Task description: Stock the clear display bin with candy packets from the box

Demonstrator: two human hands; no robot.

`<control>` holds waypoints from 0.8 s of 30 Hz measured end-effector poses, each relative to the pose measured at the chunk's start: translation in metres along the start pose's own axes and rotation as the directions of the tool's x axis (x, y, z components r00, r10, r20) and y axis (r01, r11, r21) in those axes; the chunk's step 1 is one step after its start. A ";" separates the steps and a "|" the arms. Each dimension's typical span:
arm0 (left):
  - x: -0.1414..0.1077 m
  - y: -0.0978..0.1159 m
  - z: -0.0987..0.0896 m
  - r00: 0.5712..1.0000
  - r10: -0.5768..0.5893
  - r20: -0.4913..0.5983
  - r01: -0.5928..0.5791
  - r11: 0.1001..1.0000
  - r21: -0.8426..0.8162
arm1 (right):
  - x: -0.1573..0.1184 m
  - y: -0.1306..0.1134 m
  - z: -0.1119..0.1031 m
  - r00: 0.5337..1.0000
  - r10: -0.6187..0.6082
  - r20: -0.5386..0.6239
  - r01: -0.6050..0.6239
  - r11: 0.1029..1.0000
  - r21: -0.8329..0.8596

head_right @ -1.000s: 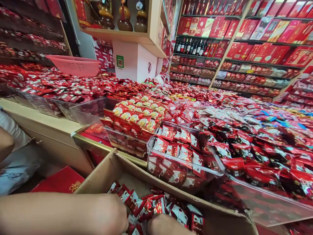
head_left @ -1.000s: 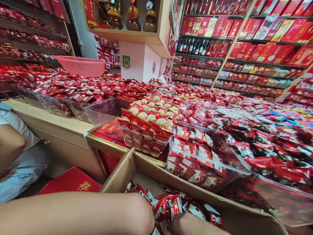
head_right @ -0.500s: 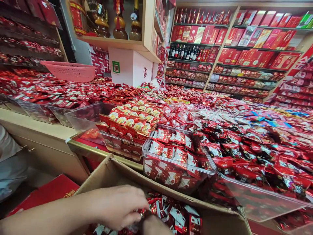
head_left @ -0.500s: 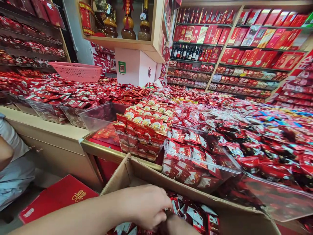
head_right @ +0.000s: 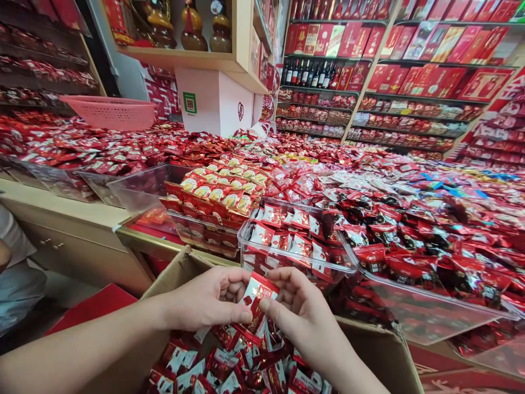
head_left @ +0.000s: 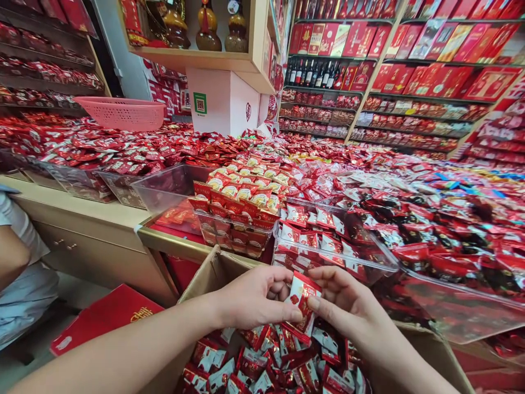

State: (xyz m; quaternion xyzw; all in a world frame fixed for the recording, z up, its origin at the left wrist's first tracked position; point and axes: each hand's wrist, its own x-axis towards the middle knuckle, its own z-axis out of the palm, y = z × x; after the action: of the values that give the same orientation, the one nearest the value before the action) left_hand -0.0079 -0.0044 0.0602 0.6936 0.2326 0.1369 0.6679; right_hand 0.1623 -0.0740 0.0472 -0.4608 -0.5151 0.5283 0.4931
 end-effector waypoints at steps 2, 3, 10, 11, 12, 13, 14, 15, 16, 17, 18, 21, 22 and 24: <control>0.001 0.000 -0.001 0.999 0.009 -0.039 -0.008 1.000 0.019 | 0.003 0.002 0.000 0.998 0.049 -0.045 -0.046 0.997 0.069; 0.001 0.000 -0.001 0.998 0.007 -0.059 -0.006 1.000 0.018 | 0.004 0.002 -0.001 0.996 0.058 -0.060 -0.052 0.994 0.097; 0.004 -0.002 -0.005 0.994 -0.050 -0.101 0.028 0.978 -0.208 | -0.001 -0.002 -0.004 0.989 -0.001 -0.145 0.021 0.991 0.132; 0.003 -0.002 -0.005 0.997 -0.060 -0.051 0.042 0.952 -0.302 | -0.003 -0.003 -0.004 0.991 -0.050 -0.121 0.065 0.990 0.123; 0.002 -0.003 -0.005 0.998 -0.067 0.010 0.066 0.917 -0.393 | -0.005 -0.003 -0.003 0.991 -0.102 -0.083 0.111 0.988 0.106; 0.002 -0.004 -0.006 0.995 -0.071 0.073 0.097 0.879 -0.466 | -0.007 -0.004 -0.003 0.989 -0.149 -0.028 0.150 0.985 0.080; 0.001 -0.005 -0.006 0.989 -0.074 0.126 0.129 0.848 -0.513 | -0.008 -0.004 -0.003 0.984 -0.175 0.031 0.174 0.984 0.043; 0.001 -0.006 -0.005 0.981 -0.081 0.174 0.163 0.833 -0.529 | -0.009 -0.003 -0.002 0.980 -0.179 0.083 0.180 0.984 0.000; 0.001 -0.008 -0.005 0.970 -0.095 0.223 0.200 0.833 -0.516 | -0.010 -0.002 -0.002 0.980 -0.161 0.119 0.167 0.985 -0.042; 0.002 -0.009 -0.004 0.956 -0.117 0.270 0.240 0.842 -0.483 | -0.009 -0.001 -0.002 0.983 -0.127 0.135 0.139 0.987 -0.081; 0.003 -0.009 -0.003 0.937 -0.153 0.315 0.284 0.856 -0.431 | -0.009 0.000 -0.002 0.987 -0.092 0.133 0.108 0.987 -0.116; 0.005 -0.007 0.000 0.880 -0.303 0.367 0.384 0.907 -0.173 | -0.004 0.004 -0.002 0.992 0.032 0.120 -0.002 0.969 -0.247; 0.005 -0.006 0.000 0.874 -0.343 0.344 0.381 0.923 -0.047 | -0.003 0.004 -0.003 0.989 0.074 0.128 -0.030 0.947 -0.319; 0.004 -0.005 0.001 0.889 -0.383 0.252 0.281 0.889 0.361 | 0.000 0.006 -0.003 0.978 0.144 0.152 -0.049 0.864 -0.502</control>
State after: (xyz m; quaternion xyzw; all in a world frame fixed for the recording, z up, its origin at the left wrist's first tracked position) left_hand -0.0051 -0.0032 0.0545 0.7529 0.2580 -0.1328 0.5908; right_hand 0.1654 -0.0739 0.0406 -0.5462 -0.6529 0.4429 0.2816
